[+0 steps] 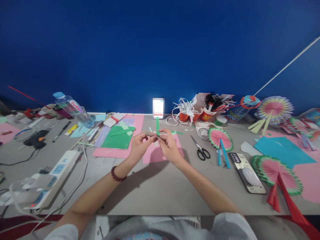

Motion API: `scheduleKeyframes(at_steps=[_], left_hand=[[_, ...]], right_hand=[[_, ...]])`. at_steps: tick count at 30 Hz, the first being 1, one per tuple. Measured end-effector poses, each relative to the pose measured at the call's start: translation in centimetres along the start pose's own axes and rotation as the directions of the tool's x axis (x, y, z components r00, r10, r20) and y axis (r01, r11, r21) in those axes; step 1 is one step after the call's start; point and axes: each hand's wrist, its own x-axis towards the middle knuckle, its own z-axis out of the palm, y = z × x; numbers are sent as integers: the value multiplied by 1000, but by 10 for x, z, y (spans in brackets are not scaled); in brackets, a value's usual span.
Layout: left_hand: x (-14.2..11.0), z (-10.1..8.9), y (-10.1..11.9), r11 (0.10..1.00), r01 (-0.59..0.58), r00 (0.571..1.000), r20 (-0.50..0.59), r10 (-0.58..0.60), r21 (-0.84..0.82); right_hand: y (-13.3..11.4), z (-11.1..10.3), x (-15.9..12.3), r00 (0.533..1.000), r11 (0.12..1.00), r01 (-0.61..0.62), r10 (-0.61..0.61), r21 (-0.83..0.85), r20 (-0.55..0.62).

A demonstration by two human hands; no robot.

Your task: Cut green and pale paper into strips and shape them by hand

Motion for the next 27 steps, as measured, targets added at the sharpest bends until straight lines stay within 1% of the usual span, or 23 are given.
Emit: scheduleKeyframes(at_steps=[3, 8, 13, 18, 23, 27], left_hand=[[1, 1, -3, 999, 30, 1000, -6, -30, -20], [0, 2, -4, 992, 82, 997, 0, -82, -100], [-1, 3, -5, 992, 92, 996, -4, -93, -84], [0, 1, -4, 984, 123, 992, 11, -122, -131], [2, -1, 0, 993, 61, 997, 57, -55, -100], [3, 0, -1, 999, -7, 998, 63, 4, 37]], right_hand=[[0, 0, 1, 1000, 999, 21, -21, -33, -7], [-2, 1, 0, 998, 995, 50, -52, -81, -21], [-5, 1, -2, 998, 986, 51, -54, -157, -20], [-5, 1, -2, 998, 974, 58, -64, -221, -21], [-2, 0, 0, 998, 979, 64, -68, -193, -12], [0, -1, 0, 998, 985, 49, -53, -167, -18]])
